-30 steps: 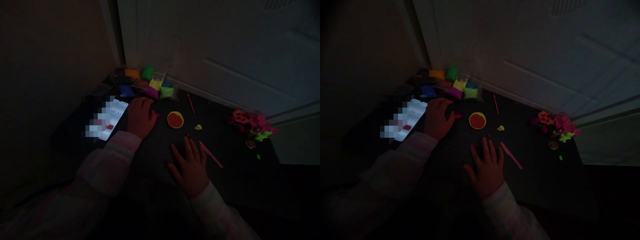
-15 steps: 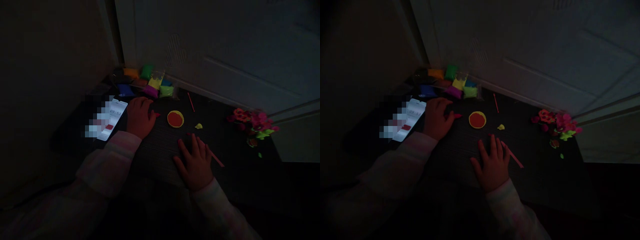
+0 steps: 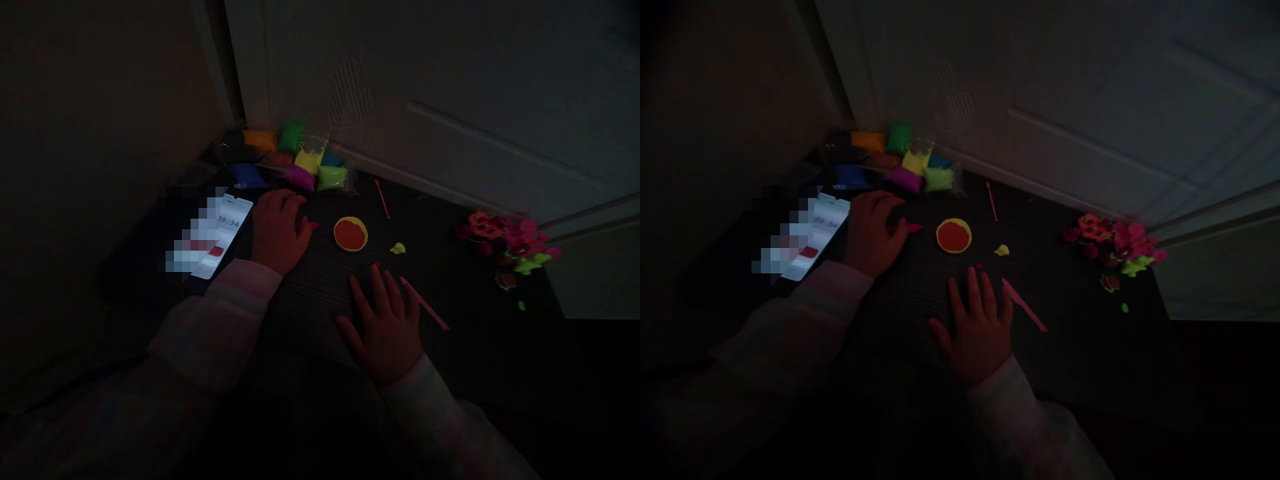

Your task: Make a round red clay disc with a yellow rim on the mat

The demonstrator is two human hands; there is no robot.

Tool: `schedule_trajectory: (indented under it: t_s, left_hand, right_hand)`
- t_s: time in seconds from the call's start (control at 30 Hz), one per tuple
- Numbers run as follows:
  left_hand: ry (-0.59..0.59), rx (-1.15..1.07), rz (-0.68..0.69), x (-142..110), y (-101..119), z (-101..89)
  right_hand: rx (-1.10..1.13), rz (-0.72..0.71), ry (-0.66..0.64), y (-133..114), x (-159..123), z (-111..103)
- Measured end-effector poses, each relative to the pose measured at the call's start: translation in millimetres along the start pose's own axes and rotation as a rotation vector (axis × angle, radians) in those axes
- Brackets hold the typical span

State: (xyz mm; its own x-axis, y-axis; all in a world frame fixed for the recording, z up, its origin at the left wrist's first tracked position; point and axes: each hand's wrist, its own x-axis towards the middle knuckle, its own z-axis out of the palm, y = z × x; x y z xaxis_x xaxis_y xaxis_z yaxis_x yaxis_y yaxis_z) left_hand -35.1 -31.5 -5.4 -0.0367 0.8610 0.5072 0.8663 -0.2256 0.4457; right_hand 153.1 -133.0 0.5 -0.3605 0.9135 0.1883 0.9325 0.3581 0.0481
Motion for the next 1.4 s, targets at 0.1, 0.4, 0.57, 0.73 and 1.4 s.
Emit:
schedule_trajectory:
  t_s: [0.1,0.4,0.57,0.73,1.4]
  left_hand:
    - [-0.002,0.003,-0.003,0,0,-0.4]
    - [0.008,0.015,0.007,1,0,0.5]
    - [0.014,0.012,0.01,0,-1,1.1]
    - [0.037,0.025,0.015,1,-3,0.6]
    - [-0.375,-0.698,0.094,-31,63,-33.9]
  right_hand:
    - [0.003,-0.01,-0.007,1,1,0]
    - [0.014,0.003,-0.027,2,-1,1]
    - [0.031,0.018,-0.022,2,-4,4]
    - [0.067,0.011,0.008,7,-9,5]
    - [1.118,0.088,-0.077,16,-20,-15]
